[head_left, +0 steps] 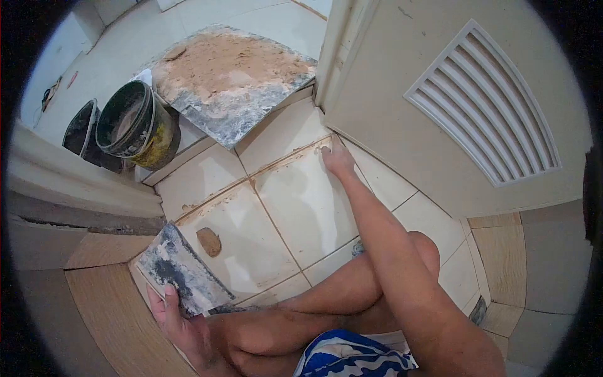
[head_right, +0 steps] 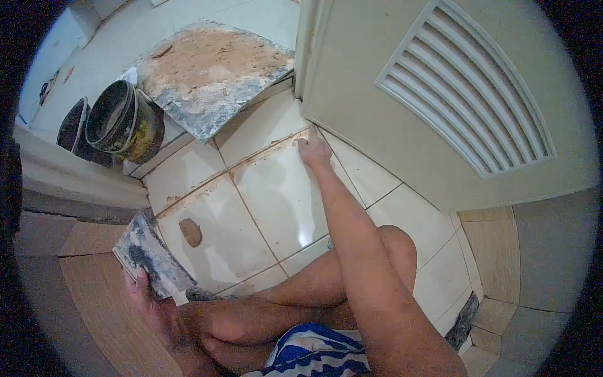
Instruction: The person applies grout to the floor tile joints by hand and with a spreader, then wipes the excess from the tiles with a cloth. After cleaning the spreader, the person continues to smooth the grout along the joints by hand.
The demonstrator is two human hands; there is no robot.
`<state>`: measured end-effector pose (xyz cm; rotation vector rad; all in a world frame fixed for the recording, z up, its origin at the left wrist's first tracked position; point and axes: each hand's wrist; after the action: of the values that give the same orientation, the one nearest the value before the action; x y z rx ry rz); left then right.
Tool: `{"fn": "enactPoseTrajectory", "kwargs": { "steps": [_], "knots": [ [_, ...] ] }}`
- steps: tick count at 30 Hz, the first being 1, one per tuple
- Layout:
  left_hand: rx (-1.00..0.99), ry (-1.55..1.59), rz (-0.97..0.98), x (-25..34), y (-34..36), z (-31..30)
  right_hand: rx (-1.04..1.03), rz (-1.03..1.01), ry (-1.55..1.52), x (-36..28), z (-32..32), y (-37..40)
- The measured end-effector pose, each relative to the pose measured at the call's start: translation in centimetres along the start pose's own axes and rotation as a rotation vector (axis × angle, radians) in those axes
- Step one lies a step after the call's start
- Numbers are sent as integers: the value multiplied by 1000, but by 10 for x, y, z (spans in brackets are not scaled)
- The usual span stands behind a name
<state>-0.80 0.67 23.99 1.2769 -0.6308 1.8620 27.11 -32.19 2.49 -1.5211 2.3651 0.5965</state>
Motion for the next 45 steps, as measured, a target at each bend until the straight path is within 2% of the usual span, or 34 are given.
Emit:
{"fn": "enactPoseTrajectory", "kwargs": {
  "steps": [2,5,9,11,13,15,16,18,21,25,30,33,40,42,43,45],
  "knots": [
    [-20,-10,7,-1,-2,-1,-96,-29,198,2,-2,-2],
    [-6,0,4,-1,-1,-1,-202,-105,291,-9,12,-3],
    [-4,17,2,-1,0,3,-319,-124,304,-42,8,33],
    [2,17,10,0,1,5,-378,-199,245,-43,12,43],
    [-25,23,-2,3,3,7,-371,-212,177,-38,14,44],
    [-21,7,13,5,3,8,-205,-202,-58,-27,13,40],
    [-24,-10,22,6,3,8,-212,-214,-56,-23,11,38],
    [-2,1,19,6,3,6,-151,-67,-1,-19,4,36],
    [4,16,18,4,1,5,-237,-45,119,-21,7,42],
    [47,0,5,3,2,5,-297,-78,178,-33,15,49],
    [42,0,7,7,1,7,-283,-247,144,-37,18,48],
    [57,-4,26,8,0,5,-246,-175,121,-44,22,47],
    [7,43,46,11,-6,2,-337,-269,210,-46,28,49],
    [28,42,43,11,-8,-2,-286,-484,14,-27,49,37],
    [43,43,51,9,-4,-2,-294,-498,10,-19,52,33],
    [55,54,59,7,-3,-6,-230,-349,-112,-24,41,40]
  ]
}}
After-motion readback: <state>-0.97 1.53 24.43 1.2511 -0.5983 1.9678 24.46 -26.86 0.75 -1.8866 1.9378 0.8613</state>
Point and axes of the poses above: each hand's wrist, its own y-axis away from the middle knuckle, its own z-axis out of the palm, x = y × z, and after that the axes turned 6 degrees about z, right-handed
